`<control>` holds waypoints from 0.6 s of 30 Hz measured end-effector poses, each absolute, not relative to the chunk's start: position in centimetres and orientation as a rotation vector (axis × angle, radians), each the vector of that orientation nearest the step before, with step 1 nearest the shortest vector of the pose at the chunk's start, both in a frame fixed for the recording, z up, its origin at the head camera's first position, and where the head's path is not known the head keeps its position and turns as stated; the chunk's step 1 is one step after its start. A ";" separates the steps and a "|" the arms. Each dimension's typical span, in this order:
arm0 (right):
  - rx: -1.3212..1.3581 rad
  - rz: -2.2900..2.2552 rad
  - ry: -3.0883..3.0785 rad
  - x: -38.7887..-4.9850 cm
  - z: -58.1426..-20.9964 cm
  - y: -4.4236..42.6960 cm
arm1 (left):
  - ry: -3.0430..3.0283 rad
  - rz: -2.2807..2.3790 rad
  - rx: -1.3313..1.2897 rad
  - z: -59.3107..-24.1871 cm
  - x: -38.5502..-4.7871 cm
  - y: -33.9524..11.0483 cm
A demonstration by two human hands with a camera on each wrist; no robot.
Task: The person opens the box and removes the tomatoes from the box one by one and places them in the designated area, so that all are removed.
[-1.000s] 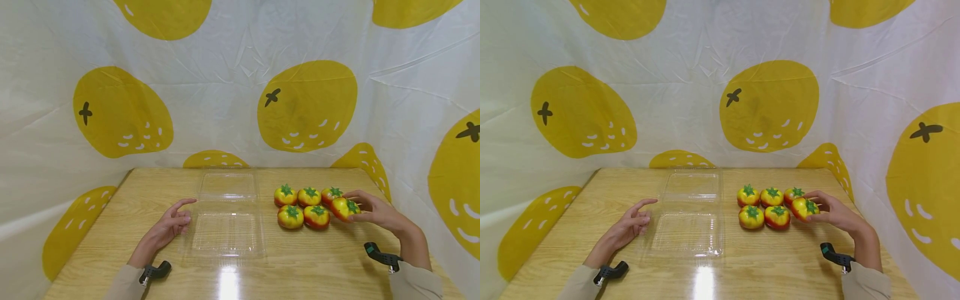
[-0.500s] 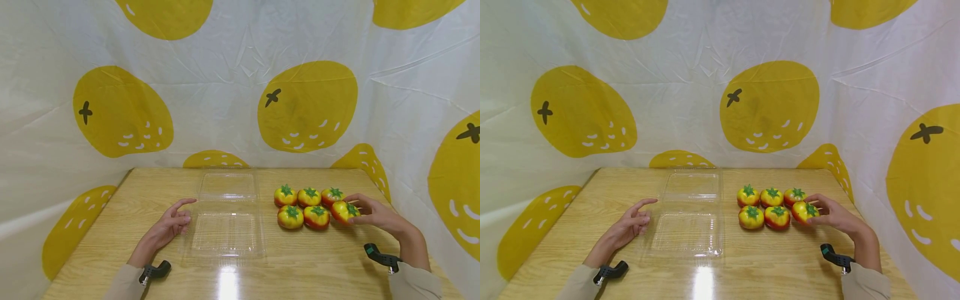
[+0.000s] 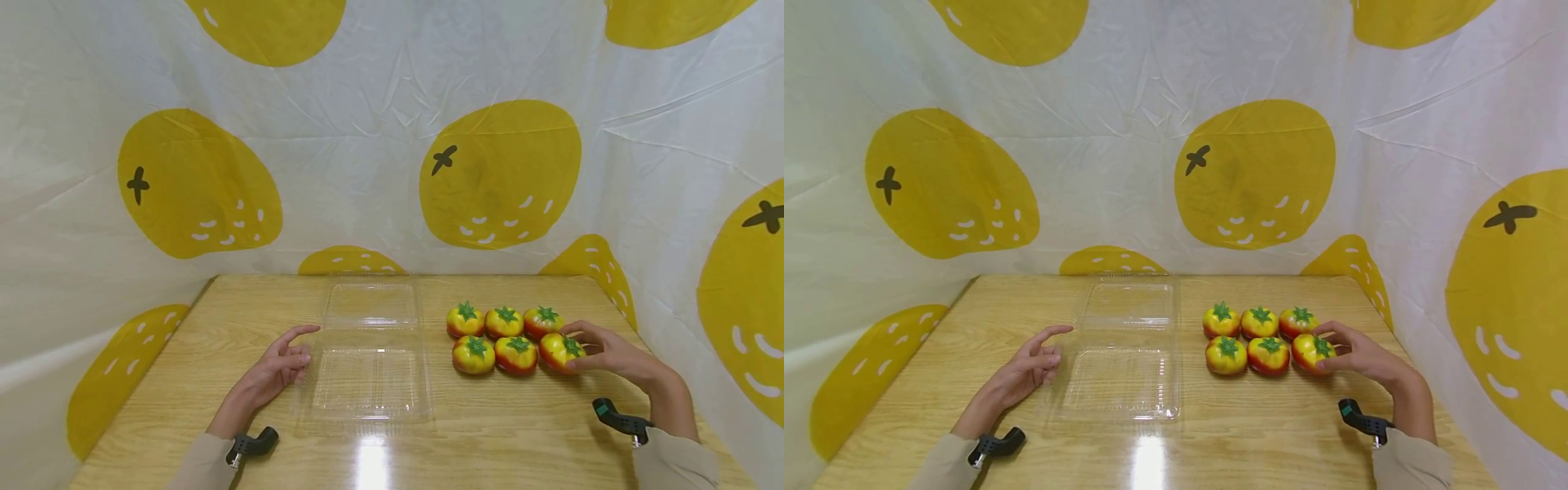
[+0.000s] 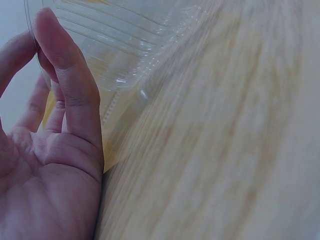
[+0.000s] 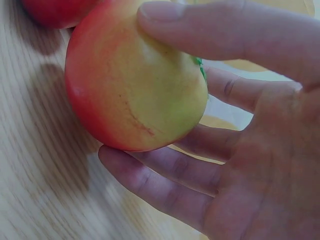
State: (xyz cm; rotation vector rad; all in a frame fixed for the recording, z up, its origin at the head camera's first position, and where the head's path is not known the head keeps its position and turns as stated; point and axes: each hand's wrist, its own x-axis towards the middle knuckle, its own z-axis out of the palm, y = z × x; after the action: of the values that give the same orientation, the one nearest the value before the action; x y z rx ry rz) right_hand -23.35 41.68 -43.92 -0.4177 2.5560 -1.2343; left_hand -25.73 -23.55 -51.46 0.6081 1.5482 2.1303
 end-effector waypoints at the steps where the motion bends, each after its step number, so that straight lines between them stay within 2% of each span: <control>1: -0.417 -1.235 2.553 -23.4 -44.0 41.7 | 1.550 2.127 0.613 -51.5 -25.7 -23.6; 18: -0.398 -1.229 2.530 -23.7 -44.7 41.6 | 1.546 2.126 0.616 -51.5 -25.7 -23.5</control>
State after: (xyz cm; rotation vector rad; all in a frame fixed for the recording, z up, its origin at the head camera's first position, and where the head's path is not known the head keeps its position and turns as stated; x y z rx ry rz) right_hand -23.66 41.62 -44.67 -0.3981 2.5304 -1.2293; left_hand -25.69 -23.53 -51.46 0.6158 1.5461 2.1260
